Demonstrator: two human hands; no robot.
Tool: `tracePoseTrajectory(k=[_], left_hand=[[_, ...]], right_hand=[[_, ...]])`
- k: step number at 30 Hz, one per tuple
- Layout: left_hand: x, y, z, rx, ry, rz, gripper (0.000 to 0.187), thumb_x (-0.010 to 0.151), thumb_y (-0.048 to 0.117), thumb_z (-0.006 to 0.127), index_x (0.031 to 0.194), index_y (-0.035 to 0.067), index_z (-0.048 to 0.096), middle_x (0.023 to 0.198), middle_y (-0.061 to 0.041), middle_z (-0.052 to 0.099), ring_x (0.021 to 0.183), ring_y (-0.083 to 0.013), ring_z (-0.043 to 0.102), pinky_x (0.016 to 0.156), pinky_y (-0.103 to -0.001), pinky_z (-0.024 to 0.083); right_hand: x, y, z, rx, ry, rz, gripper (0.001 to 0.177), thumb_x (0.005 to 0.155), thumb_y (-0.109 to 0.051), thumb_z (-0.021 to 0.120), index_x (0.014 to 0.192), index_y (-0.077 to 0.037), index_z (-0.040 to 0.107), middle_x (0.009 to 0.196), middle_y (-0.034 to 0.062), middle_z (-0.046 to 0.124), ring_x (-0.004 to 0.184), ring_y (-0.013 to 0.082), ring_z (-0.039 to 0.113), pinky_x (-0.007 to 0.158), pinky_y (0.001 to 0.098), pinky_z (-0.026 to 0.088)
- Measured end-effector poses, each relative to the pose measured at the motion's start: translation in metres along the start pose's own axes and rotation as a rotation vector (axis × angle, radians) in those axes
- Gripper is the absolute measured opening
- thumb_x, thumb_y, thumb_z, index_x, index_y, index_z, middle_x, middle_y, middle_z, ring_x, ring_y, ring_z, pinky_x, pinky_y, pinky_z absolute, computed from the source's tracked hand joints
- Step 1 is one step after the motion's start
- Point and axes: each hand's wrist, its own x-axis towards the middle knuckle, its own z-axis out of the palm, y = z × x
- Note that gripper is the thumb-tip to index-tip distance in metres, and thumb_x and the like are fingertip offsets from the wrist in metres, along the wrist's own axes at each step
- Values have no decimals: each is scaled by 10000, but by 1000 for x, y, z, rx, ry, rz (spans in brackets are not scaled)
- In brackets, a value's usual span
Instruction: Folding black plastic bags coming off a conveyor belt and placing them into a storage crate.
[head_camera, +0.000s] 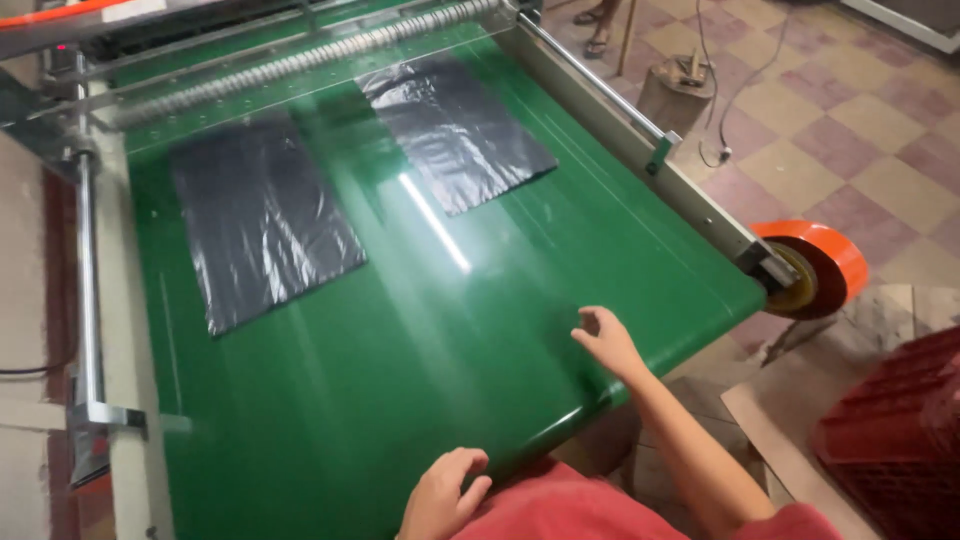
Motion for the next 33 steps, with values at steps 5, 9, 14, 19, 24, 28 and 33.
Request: tracePoseTrajectory(k=[5, 9, 14, 19, 24, 28, 33], left_hand=[[49, 30, 3, 30, -6, 127, 226, 912, 275, 622, 1089, 136, 643, 1045, -22, 676, 952, -235, 618, 856, -363, 479], [92, 52, 16, 159, -50, 160, 229, 874, 263, 653, 1065, 147, 602, 1180, -15, 627, 1101, -249, 553, 754, -427, 517], [147, 56, 64, 450, 20, 301, 521, 823, 378, 746, 1227, 93, 579, 1339, -107, 545, 1323, -350, 440, 984, -532, 468], [173, 69, 98, 568, -28, 280, 698, 801, 456, 759, 1338, 89, 507, 1455, -132, 462, 1424, -359, 338, 1054, -647, 389], [185, 54, 136, 682, 48, 225, 800, 780, 609, 703, 1357, 96, 494, 1348, -102, 499, 1351, -332, 400, 1021, -567, 422], [204, 44, 153, 736, 173, 237, 818, 735, 707, 649, 1273, 103, 529, 1112, -52, 522, 1132, -286, 498, 837, -460, 477], [233, 56, 146, 703, 218, 153, 630, 697, 669, 682, 1000, 133, 548, 926, -12, 459, 903, -259, 504, 640, -409, 444]], right_hand=[[50, 46, -32, -203, 164, -29, 555, 800, -363, 741, 1262, -81, 618, 1138, 123, 640, 1044, 266, 619, 943, 401, 488], [76, 59, -60, -355, 237, 133, 671, 835, -474, 677, 1353, -73, 530, 1297, 168, 530, 1238, 380, 482, 1000, 511, 442], [82, 50, -92, -474, 283, 226, 754, 821, -474, 758, 1356, 0, 519, 1281, 221, 544, 1210, 443, 511, 987, 542, 472], [76, 58, -106, -682, 293, 323, 799, 683, -489, 887, 1208, 26, 575, 1180, 228, 568, 1134, 455, 562, 928, 538, 540], [92, 63, -117, -495, 31, 465, 730, 704, -448, 872, 1188, 28, 603, 1185, 262, 675, 1154, 450, 633, 917, 594, 524], [120, 98, -101, -508, 23, 385, 707, 607, -559, 864, 1064, -40, 714, 1067, 209, 723, 1033, 422, 695, 813, 558, 580], [119, 49, -116, 363, 115, 312, 534, 743, -178, 760, 1222, -6, 600, 933, 190, 621, 759, 298, 625, 551, 431, 588]])
